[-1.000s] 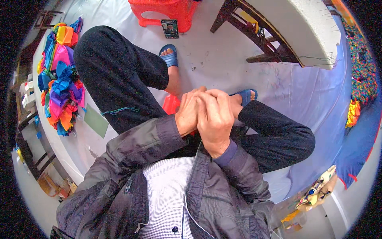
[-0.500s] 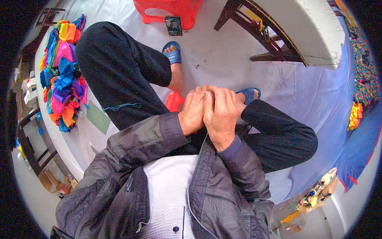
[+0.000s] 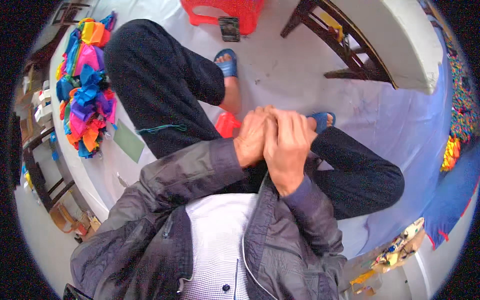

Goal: Assembling red plastic components by threading a blue string through them.

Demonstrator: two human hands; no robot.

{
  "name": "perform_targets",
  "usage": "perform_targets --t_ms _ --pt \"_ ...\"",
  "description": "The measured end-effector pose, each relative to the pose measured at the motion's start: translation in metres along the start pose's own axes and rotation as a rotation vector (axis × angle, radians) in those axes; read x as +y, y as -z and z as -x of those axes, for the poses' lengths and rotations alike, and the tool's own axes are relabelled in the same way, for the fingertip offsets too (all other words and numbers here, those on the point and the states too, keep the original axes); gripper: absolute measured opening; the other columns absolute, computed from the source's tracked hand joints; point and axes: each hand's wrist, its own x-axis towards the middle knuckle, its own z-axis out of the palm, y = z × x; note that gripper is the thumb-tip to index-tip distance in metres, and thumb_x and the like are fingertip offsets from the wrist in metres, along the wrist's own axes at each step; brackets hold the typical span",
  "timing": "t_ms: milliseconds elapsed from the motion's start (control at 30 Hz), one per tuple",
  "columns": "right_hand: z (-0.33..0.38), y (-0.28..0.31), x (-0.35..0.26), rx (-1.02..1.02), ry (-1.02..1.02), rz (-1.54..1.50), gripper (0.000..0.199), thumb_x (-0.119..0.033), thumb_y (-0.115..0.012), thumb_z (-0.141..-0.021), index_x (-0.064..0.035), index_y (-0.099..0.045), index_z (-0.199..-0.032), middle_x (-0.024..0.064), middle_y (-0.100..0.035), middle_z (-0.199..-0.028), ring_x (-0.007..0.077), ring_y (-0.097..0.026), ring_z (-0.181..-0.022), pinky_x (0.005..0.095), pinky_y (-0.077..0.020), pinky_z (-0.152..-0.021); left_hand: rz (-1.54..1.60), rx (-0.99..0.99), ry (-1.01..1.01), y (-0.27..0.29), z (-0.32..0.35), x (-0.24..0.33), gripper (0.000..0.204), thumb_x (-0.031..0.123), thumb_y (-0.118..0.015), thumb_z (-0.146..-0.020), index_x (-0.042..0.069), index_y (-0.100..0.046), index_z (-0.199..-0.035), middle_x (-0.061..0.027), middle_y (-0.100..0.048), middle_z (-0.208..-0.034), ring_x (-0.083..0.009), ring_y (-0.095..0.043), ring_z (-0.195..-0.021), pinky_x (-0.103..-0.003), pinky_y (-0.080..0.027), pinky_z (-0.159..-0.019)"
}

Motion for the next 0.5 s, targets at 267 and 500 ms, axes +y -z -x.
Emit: perform_targets --t_ms 267,500 --pt "-0.016 0.022 -0.047 -0.179 -0.059 -0.360 0.020 0.004 -0.074 -0.085 0.0014 -0.070 -0.105 0.0169 -0.072 -0.094 0.0311 -0.073 -0.085 0.0367 -0.0571 -0.075 -0.044 0.053 0.010 0.010 0.012 0.004 0.016 0.025 -0.060 -0.090 0.012 -0.069 -0.096 -0.0091 -0.064 -0.088 -0.0295 -0.062 -0.085 -0.044 -0.047 -0.070" --pt "-0.033 -0.029 -0.074 -0.312 0.041 -0.640 0.016 0.005 -0.075 -0.084 0.0001 -0.073 -0.100 0.0142 -0.071 -0.089 0.0268 -0.072 -0.080 0.0332 -0.0561 -0.073 -0.020 0.109 0.002 0.021 0.059 -0.001 0.018 0.024 -0.060 -0.092 0.011 -0.069 -0.098 -0.0088 -0.064 -0.092 -0.0282 -0.063 -0.085 -0.043 -0.049 -0.071"
